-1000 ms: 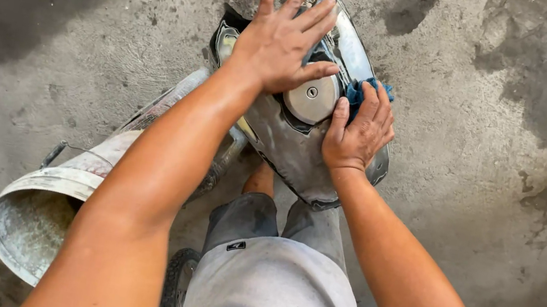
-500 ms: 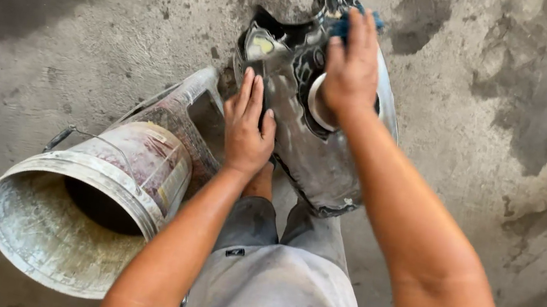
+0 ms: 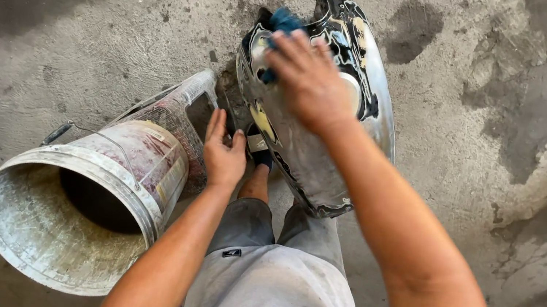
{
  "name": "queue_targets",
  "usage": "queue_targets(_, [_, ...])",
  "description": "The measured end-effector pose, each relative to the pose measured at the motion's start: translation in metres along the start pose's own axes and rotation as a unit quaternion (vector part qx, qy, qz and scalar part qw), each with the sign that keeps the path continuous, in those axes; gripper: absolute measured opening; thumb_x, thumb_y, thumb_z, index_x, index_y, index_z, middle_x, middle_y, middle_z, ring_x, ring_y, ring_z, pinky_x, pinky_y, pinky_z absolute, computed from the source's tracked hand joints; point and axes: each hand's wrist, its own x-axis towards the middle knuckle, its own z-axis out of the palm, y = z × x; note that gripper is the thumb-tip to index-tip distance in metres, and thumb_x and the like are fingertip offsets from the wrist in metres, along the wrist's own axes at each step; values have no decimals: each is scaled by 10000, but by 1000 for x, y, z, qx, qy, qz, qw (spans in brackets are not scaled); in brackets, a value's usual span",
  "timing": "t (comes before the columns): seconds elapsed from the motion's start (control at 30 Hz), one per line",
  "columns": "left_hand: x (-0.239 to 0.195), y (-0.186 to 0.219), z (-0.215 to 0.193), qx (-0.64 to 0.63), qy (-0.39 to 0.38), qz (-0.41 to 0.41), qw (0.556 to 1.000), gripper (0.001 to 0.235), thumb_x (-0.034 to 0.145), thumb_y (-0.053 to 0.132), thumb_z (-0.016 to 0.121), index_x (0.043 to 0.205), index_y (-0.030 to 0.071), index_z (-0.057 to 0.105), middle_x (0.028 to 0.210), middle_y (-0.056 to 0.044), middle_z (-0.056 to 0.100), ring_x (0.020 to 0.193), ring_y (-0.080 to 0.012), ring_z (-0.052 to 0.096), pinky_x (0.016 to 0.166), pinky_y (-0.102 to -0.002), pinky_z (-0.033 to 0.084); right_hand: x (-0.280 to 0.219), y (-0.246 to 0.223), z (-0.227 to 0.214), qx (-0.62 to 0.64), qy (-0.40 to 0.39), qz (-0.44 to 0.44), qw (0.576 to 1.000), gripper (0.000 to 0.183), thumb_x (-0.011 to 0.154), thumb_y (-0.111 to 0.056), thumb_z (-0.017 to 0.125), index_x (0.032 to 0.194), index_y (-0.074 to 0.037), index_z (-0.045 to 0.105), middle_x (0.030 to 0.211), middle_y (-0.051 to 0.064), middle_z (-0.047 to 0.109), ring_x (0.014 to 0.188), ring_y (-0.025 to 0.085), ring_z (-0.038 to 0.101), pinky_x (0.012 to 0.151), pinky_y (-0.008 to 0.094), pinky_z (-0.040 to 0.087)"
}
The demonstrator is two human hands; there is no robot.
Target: The person cleans a motorcycle fuel tank using a blue cloth and a small black rectangular block. They wipe the surface of the tank, occasionally dipping the cloth into a nearby bucket of water to rinse it before continuing to scrub the tank.
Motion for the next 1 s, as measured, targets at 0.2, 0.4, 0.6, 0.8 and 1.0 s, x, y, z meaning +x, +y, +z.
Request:
queue_targets(0.2, [3,58,-6,6,-25,121,992,571,949,111,625,1495,13,489,1634,-153,398,1363,-344,565,1083,-397,501,-60,81,46,292,260,305,869,406,1059,-178,596,1464,-197,581,1572,88,532,1424,310,539,1156,375,432])
queue_targets(0.4, [20,96,12,131,-44,355,924,503,981,95,644,1468,0,558,1605,-171,458,1392,-386,530,1172,-448,448,-145,28,72,233,321,356,846,434,1063,-142,559,1497,-145,559,1578,154,508,1435,368,502,1181,432,397])
queue_targets(0.6, [17,108,15,95,-76,330,936,515,961,111,659,1453,-8,566,1588,-177,479,1351,-389,550,1146,-443,462,-197,-7,57,206,304,321,873,412,983,-97,655,1393,-101,627,1435,159,579,1283,380,551,1099,438,436])
queue_targets(0.8, [-26,113,20,40,-112,304,945,510,946,138,691,1423,-5,583,1564,-193,488,1382,-386,536,1141,-434,461,-195,-33,21,316,253,314,859,330,867,-127,718,1192,-80,694,1318,140,605,1211,334,594,1001,390,486])
queue_targets(1.0, [-66,108,33,3,-167,311,935,468,904,119,724,1348,1,637,1523,-186,538,1358,-377,556,1137,-437,461,-188,-44,42,345,268,305,846,271,920,-181,753,1161,-67,705,1313,152,618,1222,328,610,1037,400,480])
